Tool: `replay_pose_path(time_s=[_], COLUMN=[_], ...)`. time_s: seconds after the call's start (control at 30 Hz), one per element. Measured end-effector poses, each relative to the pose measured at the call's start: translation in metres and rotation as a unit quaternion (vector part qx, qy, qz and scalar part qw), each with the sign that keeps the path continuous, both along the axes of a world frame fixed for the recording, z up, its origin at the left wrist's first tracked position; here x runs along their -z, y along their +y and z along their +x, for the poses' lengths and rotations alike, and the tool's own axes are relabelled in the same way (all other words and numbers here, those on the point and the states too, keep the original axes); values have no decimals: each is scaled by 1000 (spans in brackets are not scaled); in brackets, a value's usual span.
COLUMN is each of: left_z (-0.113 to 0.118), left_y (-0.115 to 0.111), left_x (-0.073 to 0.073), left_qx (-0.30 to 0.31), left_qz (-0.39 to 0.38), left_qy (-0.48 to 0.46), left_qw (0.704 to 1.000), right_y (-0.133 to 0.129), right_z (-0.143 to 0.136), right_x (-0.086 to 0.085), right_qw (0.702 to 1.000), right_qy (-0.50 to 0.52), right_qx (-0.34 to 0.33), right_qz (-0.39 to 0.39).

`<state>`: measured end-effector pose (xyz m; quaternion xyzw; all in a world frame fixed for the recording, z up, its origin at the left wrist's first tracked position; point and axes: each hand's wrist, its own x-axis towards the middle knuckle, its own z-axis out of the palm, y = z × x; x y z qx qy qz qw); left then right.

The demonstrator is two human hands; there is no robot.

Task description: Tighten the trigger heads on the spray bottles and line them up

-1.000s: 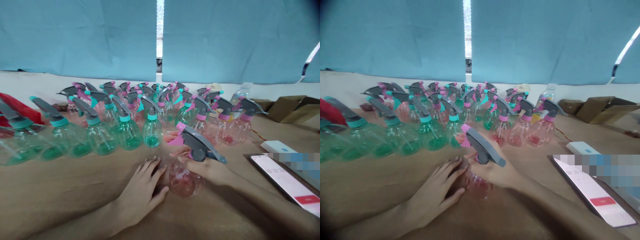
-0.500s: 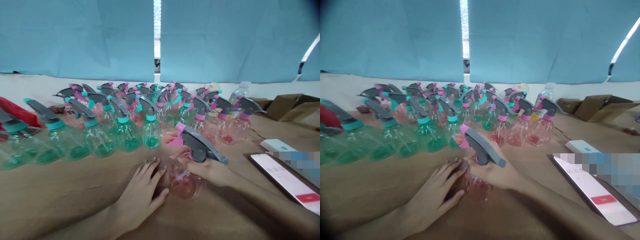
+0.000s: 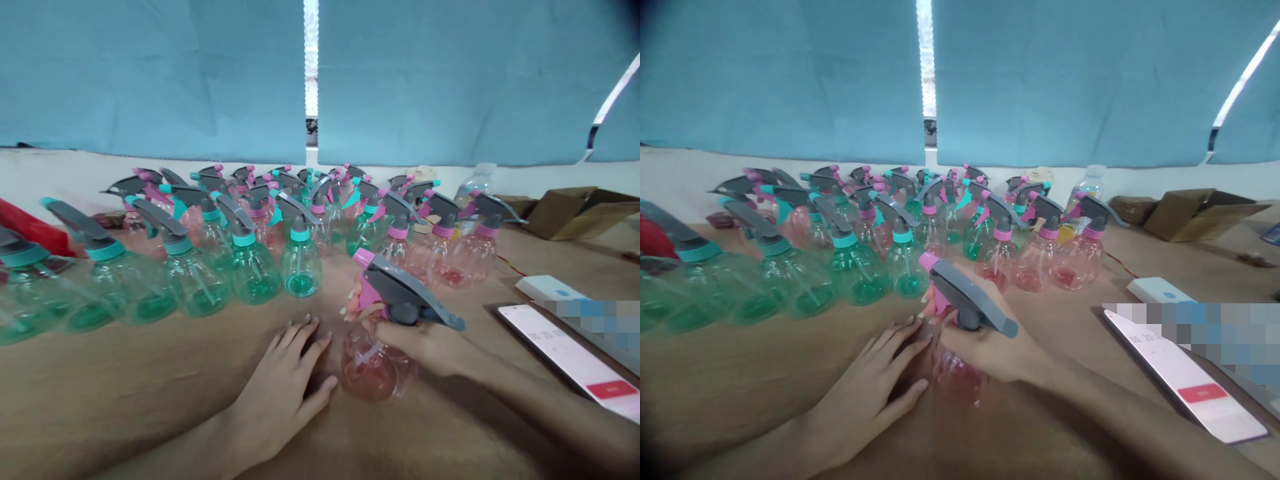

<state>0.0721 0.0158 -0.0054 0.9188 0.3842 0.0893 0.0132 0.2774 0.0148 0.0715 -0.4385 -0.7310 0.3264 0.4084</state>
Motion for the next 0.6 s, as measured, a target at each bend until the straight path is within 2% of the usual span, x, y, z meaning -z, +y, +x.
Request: replay_pose_path(time_s=[0.1,0.3,0.47,0.6], left_z=[0,-1,-2,-1], left_y=[1,1,2,2], left_x=[0,2,5,5], left_qx=[1,5,6,3], left_qz=[1,-2,5,4], left_qy=[-1,-11,-12,-16], left_qw=[1000,1000,1000,1000], right_y=[0,-1,2,4], right_z=[0,7,11,12], right_x=[0,12,22,29], right_qw=[999,998,998,999], right_qy=[31,0,-40,-12], right_qx=[-11,21,26,17], right_qz=[-17,-63,-27,-25])
